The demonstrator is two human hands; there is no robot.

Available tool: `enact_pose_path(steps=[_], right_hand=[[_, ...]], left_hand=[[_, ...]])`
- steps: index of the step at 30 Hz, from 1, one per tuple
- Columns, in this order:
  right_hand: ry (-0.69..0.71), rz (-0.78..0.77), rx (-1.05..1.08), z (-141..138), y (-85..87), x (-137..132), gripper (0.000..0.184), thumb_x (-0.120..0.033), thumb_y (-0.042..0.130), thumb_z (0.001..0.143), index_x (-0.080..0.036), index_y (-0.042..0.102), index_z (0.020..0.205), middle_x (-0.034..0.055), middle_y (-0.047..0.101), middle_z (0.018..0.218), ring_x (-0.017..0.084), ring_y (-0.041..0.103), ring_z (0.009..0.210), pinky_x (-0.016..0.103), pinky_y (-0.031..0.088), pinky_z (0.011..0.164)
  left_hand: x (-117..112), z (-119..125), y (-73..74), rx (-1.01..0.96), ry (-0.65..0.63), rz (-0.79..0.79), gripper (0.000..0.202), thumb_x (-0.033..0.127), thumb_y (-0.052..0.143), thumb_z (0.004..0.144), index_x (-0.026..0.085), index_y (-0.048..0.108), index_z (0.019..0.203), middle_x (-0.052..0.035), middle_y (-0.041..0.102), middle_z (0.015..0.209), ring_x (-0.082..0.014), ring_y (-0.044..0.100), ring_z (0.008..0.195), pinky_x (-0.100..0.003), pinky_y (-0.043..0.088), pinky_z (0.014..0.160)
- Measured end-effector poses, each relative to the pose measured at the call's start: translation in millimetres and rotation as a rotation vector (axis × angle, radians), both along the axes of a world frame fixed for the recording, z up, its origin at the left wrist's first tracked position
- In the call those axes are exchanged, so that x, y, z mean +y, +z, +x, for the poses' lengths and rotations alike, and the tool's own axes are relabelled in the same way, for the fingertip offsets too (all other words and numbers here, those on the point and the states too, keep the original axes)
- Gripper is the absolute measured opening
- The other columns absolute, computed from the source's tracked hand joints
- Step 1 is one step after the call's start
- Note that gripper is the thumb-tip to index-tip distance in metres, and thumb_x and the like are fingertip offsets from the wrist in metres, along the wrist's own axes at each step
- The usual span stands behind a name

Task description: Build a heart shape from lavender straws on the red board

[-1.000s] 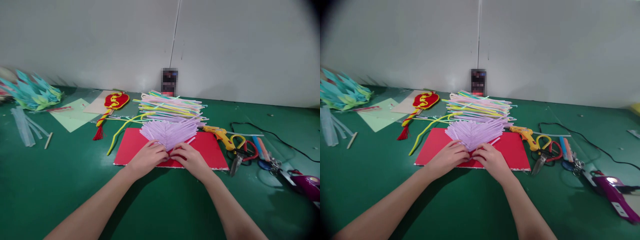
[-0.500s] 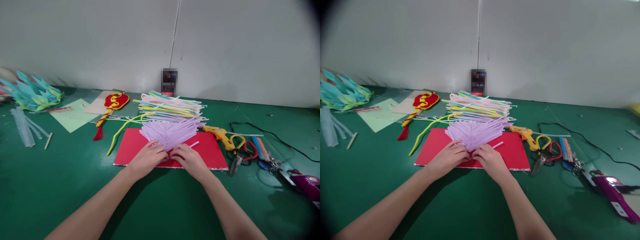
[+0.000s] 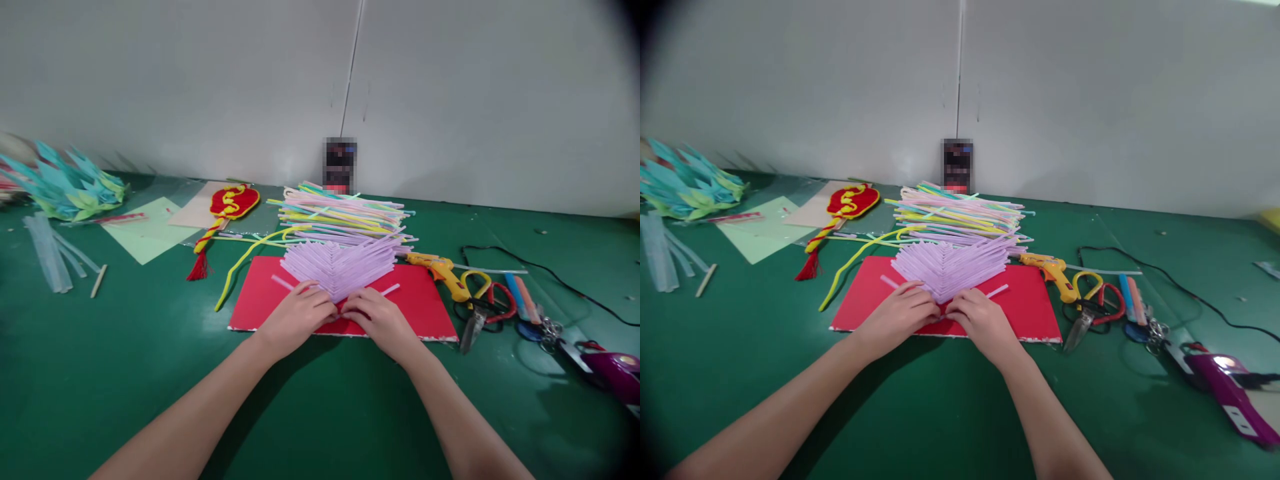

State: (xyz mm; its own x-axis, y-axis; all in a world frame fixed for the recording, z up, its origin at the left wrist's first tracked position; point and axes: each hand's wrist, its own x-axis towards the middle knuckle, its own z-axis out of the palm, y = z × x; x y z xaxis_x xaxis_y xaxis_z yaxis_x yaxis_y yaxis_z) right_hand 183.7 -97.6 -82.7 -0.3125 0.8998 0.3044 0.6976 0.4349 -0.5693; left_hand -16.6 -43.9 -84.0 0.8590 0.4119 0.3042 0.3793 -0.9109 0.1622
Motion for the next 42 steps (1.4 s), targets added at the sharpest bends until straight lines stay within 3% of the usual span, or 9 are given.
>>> enact_pose_path(steps=[14,21,27,42], right_hand=[[-0.051,0.106,0.05,2.0,-5.4,5.1,0.015,-0.019,0.052,0.089,-0.022,0.067,0.089,0.0048,0.064,0.088,0.018,0.058,0.086,0.031,0.049,0.079],[-0.075,0.125,0.034,4.1,-9.7,6.1,0.014,-0.019,0.054,0.088,-0.022,0.068,0.088,0.0048,0.064,0.089,0.018,0.058,0.086,0.031,0.049,0.079],[-0.05,0.124,0.003,4.4,-7.4,5.9,0.015,-0.016,0.052,0.089,-0.02,0.067,0.087,0.0053,0.065,0.09,0.018,0.058,0.087,0.032,0.049,0.081],[-0.01,0.17,0.017,3.0,-4.9,4.5,0.017,-0.018,0.049,0.091,-0.02,0.065,0.09,0.0062,0.065,0.091,0.018,0.059,0.087,0.032,0.049,0.08]], left_hand=[[3.9,-2.9,12.3,-0.052,0.084,-0.067,0.016,0.02,0.047,0.093,0.019,0.062,0.087,0.0003,0.064,0.088,-0.0131,0.058,0.087,-0.034,0.036,0.098],[2.5,-0.5,10.4,-0.111,0.107,-0.069,0.013,0.024,0.053,0.09,0.018,0.062,0.098,-0.0027,0.063,0.094,-0.017,0.056,0.09,-0.033,0.043,0.084],[2.1,1.4,4.0,-0.152,0.096,-0.127,0.013,0.027,0.056,0.088,0.018,0.06,0.097,-0.0037,0.061,0.109,-0.0176,0.055,0.103,-0.035,0.043,0.092],[3.1,-0.4,3.9,-0.15,0.095,-0.165,0.012,0.026,0.062,0.084,0.019,0.059,0.093,-0.0032,0.061,0.109,-0.0181,0.055,0.106,-0.036,0.042,0.094]])
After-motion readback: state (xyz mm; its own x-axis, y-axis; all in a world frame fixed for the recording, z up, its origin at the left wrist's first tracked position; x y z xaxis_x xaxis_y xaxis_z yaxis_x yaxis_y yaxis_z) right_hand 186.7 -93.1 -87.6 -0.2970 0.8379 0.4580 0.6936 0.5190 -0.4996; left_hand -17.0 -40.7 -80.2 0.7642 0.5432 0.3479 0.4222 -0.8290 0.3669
